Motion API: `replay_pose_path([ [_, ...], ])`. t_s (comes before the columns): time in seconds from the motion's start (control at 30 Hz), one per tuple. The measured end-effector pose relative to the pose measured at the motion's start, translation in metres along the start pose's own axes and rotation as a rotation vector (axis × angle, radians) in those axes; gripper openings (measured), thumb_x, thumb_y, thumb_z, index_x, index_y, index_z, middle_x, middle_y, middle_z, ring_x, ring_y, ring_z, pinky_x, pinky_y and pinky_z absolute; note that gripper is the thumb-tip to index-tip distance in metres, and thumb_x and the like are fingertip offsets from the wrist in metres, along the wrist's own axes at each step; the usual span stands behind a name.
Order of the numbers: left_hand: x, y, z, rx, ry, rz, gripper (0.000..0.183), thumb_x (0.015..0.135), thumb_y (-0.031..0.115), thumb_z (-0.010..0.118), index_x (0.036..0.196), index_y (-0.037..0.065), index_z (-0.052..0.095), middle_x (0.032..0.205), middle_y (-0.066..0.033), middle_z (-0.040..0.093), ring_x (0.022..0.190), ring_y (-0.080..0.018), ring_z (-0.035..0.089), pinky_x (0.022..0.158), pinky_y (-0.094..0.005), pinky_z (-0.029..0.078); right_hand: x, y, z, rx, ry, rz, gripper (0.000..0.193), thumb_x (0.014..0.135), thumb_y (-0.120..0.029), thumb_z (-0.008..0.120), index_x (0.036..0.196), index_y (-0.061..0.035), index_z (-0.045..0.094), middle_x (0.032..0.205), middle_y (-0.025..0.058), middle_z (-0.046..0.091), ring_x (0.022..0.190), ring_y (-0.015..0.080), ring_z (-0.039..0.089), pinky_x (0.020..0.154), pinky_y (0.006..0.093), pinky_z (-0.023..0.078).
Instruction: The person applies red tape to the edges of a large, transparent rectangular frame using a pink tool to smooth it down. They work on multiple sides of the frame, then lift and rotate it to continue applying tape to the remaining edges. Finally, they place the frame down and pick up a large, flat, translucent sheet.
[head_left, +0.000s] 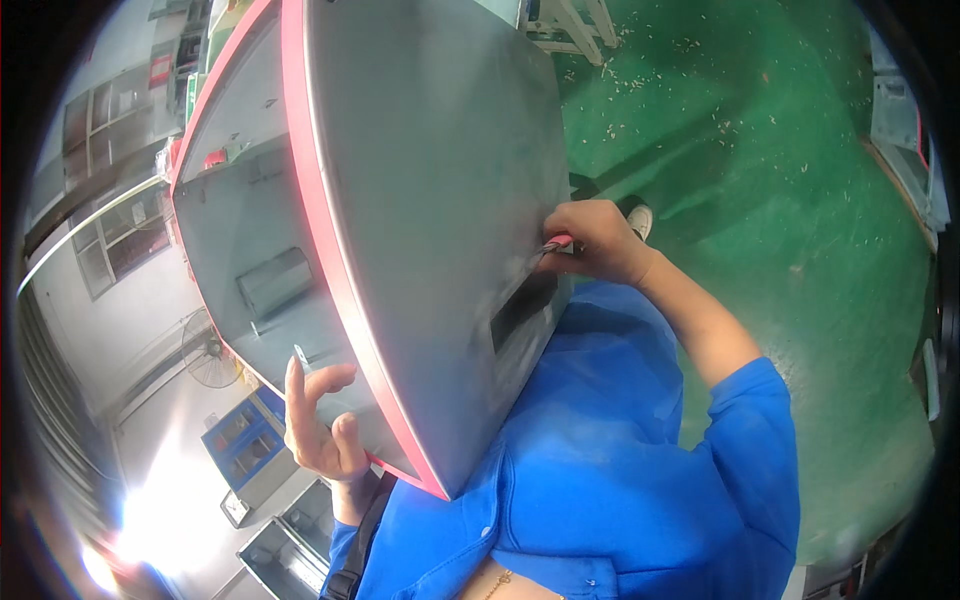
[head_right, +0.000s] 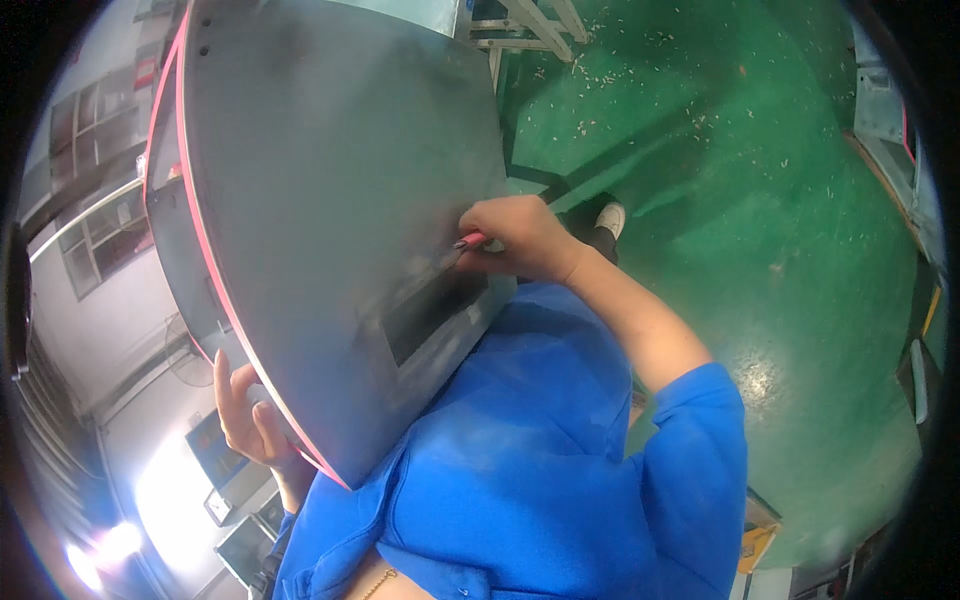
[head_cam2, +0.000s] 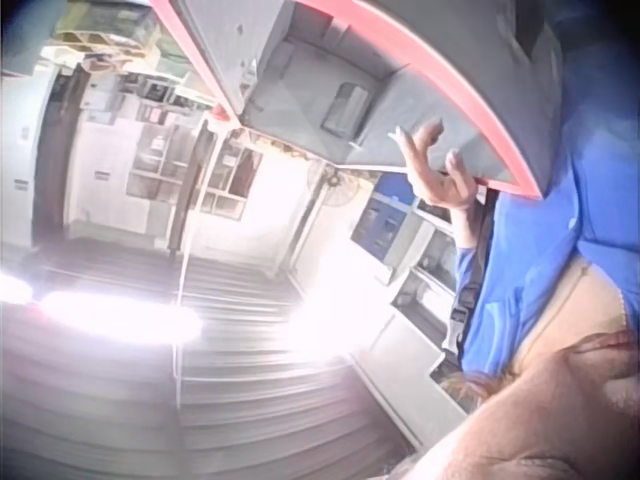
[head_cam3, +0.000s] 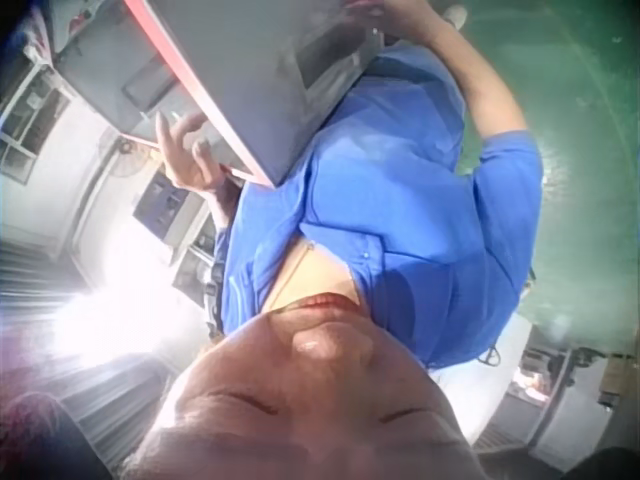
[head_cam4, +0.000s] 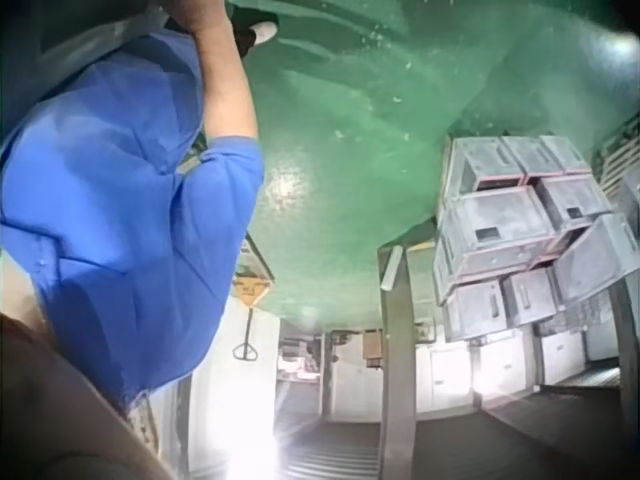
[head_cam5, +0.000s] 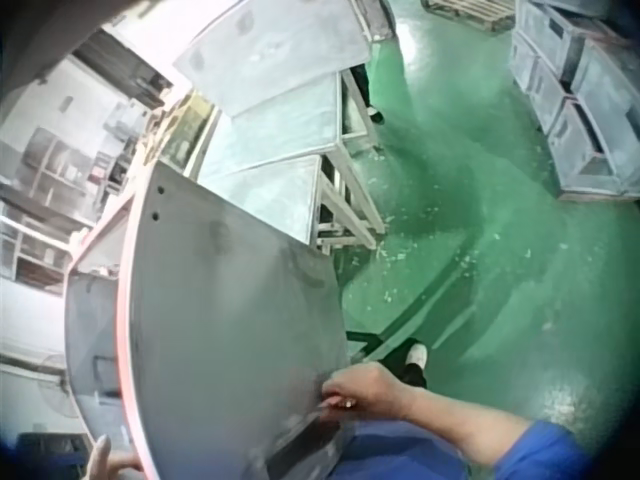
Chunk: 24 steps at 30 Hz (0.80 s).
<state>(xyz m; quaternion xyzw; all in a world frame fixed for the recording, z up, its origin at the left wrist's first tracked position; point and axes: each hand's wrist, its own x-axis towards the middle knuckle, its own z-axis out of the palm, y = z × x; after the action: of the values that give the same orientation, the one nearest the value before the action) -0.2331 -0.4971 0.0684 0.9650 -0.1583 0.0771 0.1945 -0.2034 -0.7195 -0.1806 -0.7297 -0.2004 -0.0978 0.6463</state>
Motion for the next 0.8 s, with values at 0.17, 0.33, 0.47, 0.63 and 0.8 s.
replay_pose_path([
  [0.17, -0.001, -0.002, 0.001, -0.011, 0.015, -0.010, 0.058, 0.083, 0.033, 0.051, 0.121, -0.010, 0.039, 0.076, -0.0155, 0.062, 0.066, -0.0206, 0.058, 0.062, -0.0307, 0.046, -0.015, 0.017, 0.007, 0.065, -0.025, 0.165, 0.029, 0.063, -0.012, 0.073, 0.083, -0.0078, 0.052, 0.071, 0.0064, 0.056, 0.063, 0.0232, 0.057, 0.055, 0.0300, 0.045],
  [0.33, -0.003, -0.004, 0.000, -0.033, 0.009, -0.048, 0.058, 0.083, 0.032, 0.051, 0.121, -0.010, 0.039, 0.075, -0.0163, 0.062, 0.066, -0.0211, 0.058, 0.062, -0.0309, 0.046, -0.027, 0.024, 0.012, 0.123, -0.007, 0.300, 0.023, 0.072, -0.012, 0.067, 0.089, -0.0081, 0.052, 0.078, 0.0072, 0.059, 0.070, 0.0248, 0.060, 0.059, 0.0304, 0.047],
  [0.47, -0.004, -0.006, 0.000, -0.031, 0.006, -0.043, 0.059, 0.083, 0.033, 0.051, 0.121, -0.010, 0.040, 0.075, -0.0164, 0.062, 0.067, -0.0213, 0.059, 0.062, -0.0311, 0.046, -0.040, -0.021, -0.005, 0.062, -0.075, 0.444, 0.019, 0.078, -0.015, 0.059, 0.093, -0.0073, 0.050, 0.078, 0.0065, 0.059, 0.071, 0.0250, 0.060, 0.058, 0.0315, 0.047],
  [0.63, -0.005, -0.004, 0.000, -0.027, -0.008, -0.069, 0.059, 0.083, 0.034, 0.051, 0.121, -0.010, 0.040, 0.075, -0.0159, 0.062, 0.066, -0.0218, 0.059, 0.062, -0.0316, 0.046, -0.050, -0.066, -0.006, -0.216, -0.264, 0.193, 0.018, 0.077, -0.016, 0.057, 0.090, -0.0058, 0.048, 0.066, 0.0065, 0.052, 0.058, 0.0213, 0.056, 0.047, 0.0326, 0.043],
  [0.8, -0.002, -0.003, -0.001, -0.003, -0.031, -0.052, 0.060, 0.083, 0.036, 0.051, 0.120, -0.010, 0.041, 0.075, -0.0157, 0.062, 0.066, -0.0221, 0.059, 0.062, -0.0317, 0.046, -0.039, -0.088, -0.004, -0.356, -0.351, 0.168, 0.017, 0.072, -0.014, 0.055, 0.085, -0.0056, 0.047, 0.062, 0.0058, 0.046, 0.049, 0.0201, 0.051, 0.041, 0.0322, 0.040],
])
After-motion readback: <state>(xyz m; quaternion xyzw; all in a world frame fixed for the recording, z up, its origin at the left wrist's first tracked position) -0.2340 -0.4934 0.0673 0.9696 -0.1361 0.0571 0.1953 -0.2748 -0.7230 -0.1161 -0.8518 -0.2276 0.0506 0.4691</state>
